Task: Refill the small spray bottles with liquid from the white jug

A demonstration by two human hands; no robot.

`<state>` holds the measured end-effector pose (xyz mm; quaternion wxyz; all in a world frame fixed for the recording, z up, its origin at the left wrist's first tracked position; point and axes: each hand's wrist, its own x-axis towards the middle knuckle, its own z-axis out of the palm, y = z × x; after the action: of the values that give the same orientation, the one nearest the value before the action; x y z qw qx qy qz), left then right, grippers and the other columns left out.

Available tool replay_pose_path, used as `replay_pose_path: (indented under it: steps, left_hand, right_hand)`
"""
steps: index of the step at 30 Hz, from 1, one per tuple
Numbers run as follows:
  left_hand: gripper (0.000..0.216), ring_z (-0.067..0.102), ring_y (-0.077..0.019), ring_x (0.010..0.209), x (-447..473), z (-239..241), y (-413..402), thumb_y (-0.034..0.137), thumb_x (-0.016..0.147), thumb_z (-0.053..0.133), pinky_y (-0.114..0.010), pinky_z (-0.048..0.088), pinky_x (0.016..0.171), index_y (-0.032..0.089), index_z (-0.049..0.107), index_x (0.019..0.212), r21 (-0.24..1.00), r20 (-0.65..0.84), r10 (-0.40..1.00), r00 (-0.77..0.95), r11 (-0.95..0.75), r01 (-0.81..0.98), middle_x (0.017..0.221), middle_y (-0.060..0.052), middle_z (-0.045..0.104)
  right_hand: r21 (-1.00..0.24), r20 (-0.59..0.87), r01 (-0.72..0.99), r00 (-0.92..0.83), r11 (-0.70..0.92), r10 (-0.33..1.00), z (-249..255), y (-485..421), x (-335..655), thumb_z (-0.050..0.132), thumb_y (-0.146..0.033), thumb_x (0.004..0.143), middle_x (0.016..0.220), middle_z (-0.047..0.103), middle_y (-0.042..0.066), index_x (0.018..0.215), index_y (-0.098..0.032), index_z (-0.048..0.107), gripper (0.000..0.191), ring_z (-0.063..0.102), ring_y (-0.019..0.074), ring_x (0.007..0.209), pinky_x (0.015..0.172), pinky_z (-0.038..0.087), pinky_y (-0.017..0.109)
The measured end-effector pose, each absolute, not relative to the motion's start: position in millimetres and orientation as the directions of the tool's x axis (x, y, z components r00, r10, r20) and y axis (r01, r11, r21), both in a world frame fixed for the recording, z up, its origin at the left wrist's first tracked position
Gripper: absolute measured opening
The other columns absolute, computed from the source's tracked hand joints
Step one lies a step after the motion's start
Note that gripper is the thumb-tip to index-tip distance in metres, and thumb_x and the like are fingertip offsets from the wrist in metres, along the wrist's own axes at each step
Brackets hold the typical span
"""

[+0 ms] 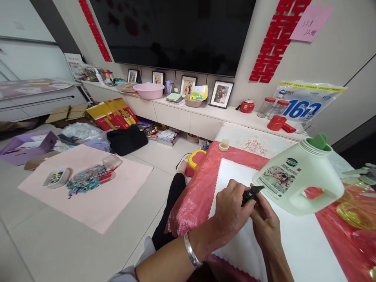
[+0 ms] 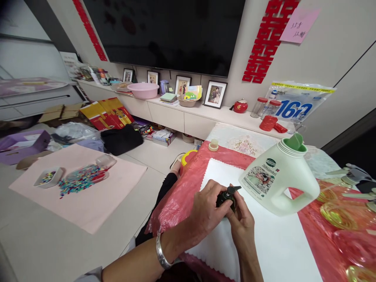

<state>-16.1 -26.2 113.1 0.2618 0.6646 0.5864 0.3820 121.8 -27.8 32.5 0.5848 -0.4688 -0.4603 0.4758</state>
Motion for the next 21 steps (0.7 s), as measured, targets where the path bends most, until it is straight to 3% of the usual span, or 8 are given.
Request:
replay_pose_path:
  steps: [5, 11, 17, 21]
  left_hand:
    - [0.016, 0.067, -0.0214, 0.087, -13.9, 110.9, -27.7, 0.02, 0.081, 0.064, -0.033, 0.049, 0.067, 0.024, 0.066, 0.097, 0.774, 0.231, 0.973, 0.014, -0.193, 0.603, 0.101, -0.002, 0.069]
    - [0.018, 0.067, -0.0219, 0.089, -18.8, 111.7, -24.8, 0.031, 0.082, 0.071, -0.034, 0.051, 0.073, 0.023, 0.063, 0.097, 0.815, 0.194, 0.981, 0.016, -0.17, 0.554, 0.101, -0.002, 0.069]
    - [0.018, 0.068, -0.0244, 0.097, -20.0, 116.2, -29.0, 0.023, 0.087, 0.064, -0.036, 0.052, 0.076, 0.024, 0.064, 0.105, 0.803, 0.193, 0.979, 0.06, -0.193, 0.564, 0.109, -0.004, 0.07]
    - [0.019, 0.068, -0.0251, 0.097, -18.9, 120.2, -31.2, 0.019, 0.086, 0.061, -0.036, 0.053, 0.075, 0.023, 0.064, 0.104, 0.778, 0.185, 0.98, 0.074, -0.192, 0.598, 0.109, -0.005, 0.07]
  right_hand:
    - [-0.983, 0.105, -0.13, 0.158, 0.126, 0.982, 28.9, -27.6, 122.2, 0.075, -0.05, 0.085, 0.144, 0.051, 0.011, 0.138, -0.022, 0.059, 0.063, 0.05, 0.0282, 0.133, 0.114, 0.043, 0.044]
    - [-0.984, 0.133, -0.095, 0.159, 0.15, 0.978, 28.8, -23.0, 120.0, 0.083, -0.045, 0.078, 0.138, 0.055, 0.011, 0.136, -0.022, 0.061, 0.067, 0.057, 0.0271, 0.123, 0.103, 0.053, 0.038]
    - [-0.986, 0.115, -0.111, 0.107, 0.127, 0.988, 28.9, -27.3, 124.7, 0.081, -0.043, 0.081, 0.143, 0.052, 0.008, 0.137, -0.026, 0.061, 0.062, 0.05, 0.0268, 0.133, 0.11, 0.048, 0.037]
    - [-0.98, 0.121, -0.138, 0.155, 0.143, 0.98, 29.6, -26.1, 122.9, 0.081, -0.045, 0.081, 0.141, 0.054, 0.008, 0.137, -0.026, 0.06, 0.062, 0.055, 0.0248, 0.128, 0.106, 0.05, 0.036]
